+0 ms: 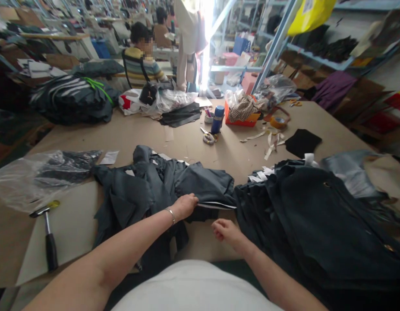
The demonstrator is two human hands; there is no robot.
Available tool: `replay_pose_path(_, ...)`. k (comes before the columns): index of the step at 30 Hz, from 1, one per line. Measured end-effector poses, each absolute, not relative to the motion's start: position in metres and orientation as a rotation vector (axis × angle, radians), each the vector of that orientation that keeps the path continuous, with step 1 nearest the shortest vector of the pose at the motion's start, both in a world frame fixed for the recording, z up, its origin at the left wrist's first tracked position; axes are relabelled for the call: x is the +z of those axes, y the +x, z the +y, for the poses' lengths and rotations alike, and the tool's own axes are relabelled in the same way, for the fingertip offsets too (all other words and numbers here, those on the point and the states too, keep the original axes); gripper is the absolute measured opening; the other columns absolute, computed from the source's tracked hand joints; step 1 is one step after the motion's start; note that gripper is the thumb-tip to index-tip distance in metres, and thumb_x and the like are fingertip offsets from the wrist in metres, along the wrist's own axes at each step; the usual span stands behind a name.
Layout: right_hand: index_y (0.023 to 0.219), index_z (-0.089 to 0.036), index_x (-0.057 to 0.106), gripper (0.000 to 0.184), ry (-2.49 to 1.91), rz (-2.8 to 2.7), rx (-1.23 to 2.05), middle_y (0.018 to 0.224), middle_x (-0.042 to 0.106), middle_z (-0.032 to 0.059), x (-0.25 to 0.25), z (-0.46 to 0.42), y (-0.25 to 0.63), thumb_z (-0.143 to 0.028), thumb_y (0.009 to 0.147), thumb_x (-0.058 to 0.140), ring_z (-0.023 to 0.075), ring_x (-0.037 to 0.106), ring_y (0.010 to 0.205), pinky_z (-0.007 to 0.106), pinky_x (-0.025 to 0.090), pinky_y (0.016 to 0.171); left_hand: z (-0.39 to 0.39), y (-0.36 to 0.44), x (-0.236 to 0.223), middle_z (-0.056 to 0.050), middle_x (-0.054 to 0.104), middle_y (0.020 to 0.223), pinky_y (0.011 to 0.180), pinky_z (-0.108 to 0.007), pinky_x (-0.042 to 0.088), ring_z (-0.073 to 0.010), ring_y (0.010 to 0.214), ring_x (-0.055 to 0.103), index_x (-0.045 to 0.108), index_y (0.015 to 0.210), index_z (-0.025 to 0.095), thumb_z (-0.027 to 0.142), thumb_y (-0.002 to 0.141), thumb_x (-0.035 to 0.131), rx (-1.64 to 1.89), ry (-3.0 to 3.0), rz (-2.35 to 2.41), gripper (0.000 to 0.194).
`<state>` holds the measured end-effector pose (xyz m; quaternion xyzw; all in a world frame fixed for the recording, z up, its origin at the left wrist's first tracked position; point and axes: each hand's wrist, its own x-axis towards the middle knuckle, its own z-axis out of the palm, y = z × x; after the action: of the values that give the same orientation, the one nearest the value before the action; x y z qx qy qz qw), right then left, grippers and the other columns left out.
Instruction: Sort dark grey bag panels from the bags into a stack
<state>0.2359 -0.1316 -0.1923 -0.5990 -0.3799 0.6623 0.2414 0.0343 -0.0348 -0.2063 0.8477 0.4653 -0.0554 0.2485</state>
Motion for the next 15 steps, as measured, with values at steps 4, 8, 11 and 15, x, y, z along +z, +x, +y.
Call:
replay_pose_path(4,0.098,-0.020,0.052,0.056,-1.451,-0.530,1.733,0.092,0.059,0.0055,-0.214,-0.124,0.210,-0.069,0.071,0.053,0.0153,0.062,0.077,0.031,0.052,0.072,-0.039,0.027,-0.184,-0.008,0.062,0.087,0.072,-0.026,0.044,-0.0181,0.081,0.058,0.066,0.091,0.016,0.027,0.091,0.039,0.022,2.208,1.290,0.029)
replay_pose_path(8,0.090,-0.022,0.050,0.043,-1.393,-0.314,1.613,0.089,0.061,0.0063,-0.201,-0.092,0.202,-0.064,0.076,0.049,0.0188,0.063,0.081,0.035,0.053,0.072,-0.061,0.028,-0.163,-0.004,0.058,0.075,0.064,-0.023,0.041,-0.0157,0.071,0.053,0.064,0.078,0.015,0.029,0.086,0.044,0.382,1.889,1.242,0.026)
replay_pose_path(11,0.088,-0.021,0.051,0.036,-1.484,-0.498,1.580,0.086,0.064,0.0089,-0.196,-0.075,0.200,-0.055,0.076,0.047,0.0224,0.064,0.079,0.035,0.053,0.063,-0.075,0.028,-0.150,-0.003,0.055,0.069,0.059,-0.023,0.039,-0.0149,0.066,0.049,0.062,0.074,0.014,0.031,0.082,0.047,0.554,1.621,1.190,0.024)
replay_pose_path(15,0.097,-0.019,0.054,0.036,-1.519,-0.891,1.452,0.091,0.066,0.0105,-0.181,-0.066,0.195,-0.046,0.078,0.042,0.0248,0.063,0.082,0.035,0.051,0.064,-0.079,0.024,-0.139,-0.002,0.058,0.072,0.056,-0.023,0.038,-0.0137,0.062,0.049,0.064,0.086,0.013,0.026,0.075,0.052,0.548,1.417,1.171,0.020)
